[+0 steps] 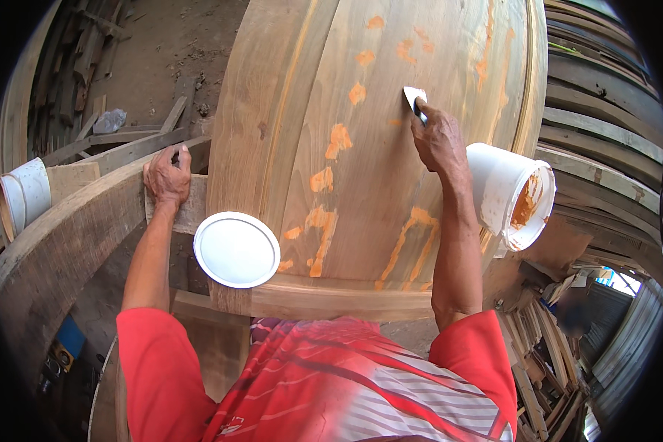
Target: The person opens a container of wood filler and applies the filler onto the surface of a wooden door using a scraper.
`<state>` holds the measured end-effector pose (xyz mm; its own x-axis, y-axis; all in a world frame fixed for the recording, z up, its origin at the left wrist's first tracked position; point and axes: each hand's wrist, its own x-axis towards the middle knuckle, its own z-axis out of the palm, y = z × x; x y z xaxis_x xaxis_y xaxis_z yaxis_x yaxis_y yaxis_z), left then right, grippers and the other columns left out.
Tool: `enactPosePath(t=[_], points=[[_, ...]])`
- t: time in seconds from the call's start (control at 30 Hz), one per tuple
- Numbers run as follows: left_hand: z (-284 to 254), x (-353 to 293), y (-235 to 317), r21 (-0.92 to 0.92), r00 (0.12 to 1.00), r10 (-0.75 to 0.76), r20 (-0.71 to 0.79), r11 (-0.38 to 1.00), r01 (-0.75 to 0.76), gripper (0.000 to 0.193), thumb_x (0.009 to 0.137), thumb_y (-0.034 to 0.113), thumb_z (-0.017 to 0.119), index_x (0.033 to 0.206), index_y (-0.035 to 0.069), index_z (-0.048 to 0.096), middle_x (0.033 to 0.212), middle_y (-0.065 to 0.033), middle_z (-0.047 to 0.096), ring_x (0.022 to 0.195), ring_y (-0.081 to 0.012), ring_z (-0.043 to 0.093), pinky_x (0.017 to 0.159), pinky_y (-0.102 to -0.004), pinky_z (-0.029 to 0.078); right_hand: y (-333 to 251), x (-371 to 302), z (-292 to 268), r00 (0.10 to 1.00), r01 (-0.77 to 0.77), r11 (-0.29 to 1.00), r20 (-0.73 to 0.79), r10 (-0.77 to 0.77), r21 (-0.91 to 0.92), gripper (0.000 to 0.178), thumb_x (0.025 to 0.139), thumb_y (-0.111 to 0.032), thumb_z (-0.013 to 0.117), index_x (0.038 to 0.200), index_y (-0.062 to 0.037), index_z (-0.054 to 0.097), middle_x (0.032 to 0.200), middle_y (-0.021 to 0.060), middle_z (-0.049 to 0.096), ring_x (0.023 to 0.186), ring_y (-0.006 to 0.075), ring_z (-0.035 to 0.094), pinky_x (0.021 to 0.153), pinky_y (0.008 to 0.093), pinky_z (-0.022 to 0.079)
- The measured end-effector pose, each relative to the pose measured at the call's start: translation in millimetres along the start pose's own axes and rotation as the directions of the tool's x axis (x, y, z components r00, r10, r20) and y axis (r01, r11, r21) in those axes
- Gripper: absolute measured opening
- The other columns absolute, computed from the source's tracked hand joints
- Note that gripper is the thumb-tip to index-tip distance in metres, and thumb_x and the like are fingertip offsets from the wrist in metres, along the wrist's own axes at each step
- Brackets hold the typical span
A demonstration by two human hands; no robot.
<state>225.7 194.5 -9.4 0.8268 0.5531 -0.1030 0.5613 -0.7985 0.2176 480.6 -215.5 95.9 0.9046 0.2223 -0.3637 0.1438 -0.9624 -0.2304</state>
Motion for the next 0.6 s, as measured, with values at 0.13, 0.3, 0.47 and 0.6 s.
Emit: enactPosePath(t=[0.13, 0.3, 0.47, 0.6], points=[[-2, 3, 7, 0.027, 0.998, -0.029, 0.053, 0.999, 0.027, 0.036, 0.099, 0.040, 0.057, 0.100, 0.008, 0.074, 0.099, -0.0161, 0.074, 0.098, -0.0330, 0.067, 0.093, -0.0418, 0.043, -4, 19, -7, 1.000, 0.000, 0.993, -0.027, 0.003, 0.122, 0.041, 0.099, -0.019, 0.058, 0.137, -0.0027, 0.062, 0.101, 0.0293, 0.070, 0.098, 0.0437, 0.068, 0.083, 0.0501, 0.053], [1, -1, -1, 0.013, 1.000, -0.016, 0.003, 1.000, 0.015, 0.037, 0.099, 0.040, 0.057, 0.100, 0.007, 0.073, 0.098, -0.0166, 0.073, 0.096, -0.0338, 0.066, 0.094, -0.0422, 0.043, 0, 27, 10, 0.993, 0.090, 0.995, -0.086, -0.087, 0.032, 0.045, 0.100, -0.021, 0.057, 0.140, -0.0027, 0.057, 0.101, 0.0298, 0.070, 0.096, 0.0424, 0.069, 0.084, 0.0493, 0.053], [-2, 5, 9, 0.037, 0.999, -0.014, 0.040, 0.999, 0.012, 0.036, 0.099, 0.040, 0.057, 0.099, 0.007, 0.073, 0.096, -0.0163, 0.073, 0.096, -0.0338, 0.066, 0.094, -0.0423, 0.043, 6, 33, 13, 0.970, 0.154, 0.988, -0.193, -0.150, 0.008, 0.045, 0.100, -0.020, 0.057, 0.141, -0.0029, 0.057, 0.098, 0.0292, 0.069, 0.092, 0.0411, 0.069, 0.084, 0.0487, 0.052], [3, -1, -4, 0.022, 1.000, 0.000, -0.026, 1.000, 0.001, 0.036, 0.099, 0.040, 0.057, 0.098, 0.007, 0.073, 0.094, -0.0162, 0.072, 0.096, -0.0336, 0.066, 0.094, -0.0425, 0.043, -20, 20, -11, 0.991, -0.012, 0.998, 0.136, 0.004, 0.065, 0.044, 0.100, -0.020, 0.056, 0.141, -0.0034, 0.057, 0.091, 0.0282, 0.069, 0.085, 0.0407, 0.070, 0.081, 0.0488, 0.052]])
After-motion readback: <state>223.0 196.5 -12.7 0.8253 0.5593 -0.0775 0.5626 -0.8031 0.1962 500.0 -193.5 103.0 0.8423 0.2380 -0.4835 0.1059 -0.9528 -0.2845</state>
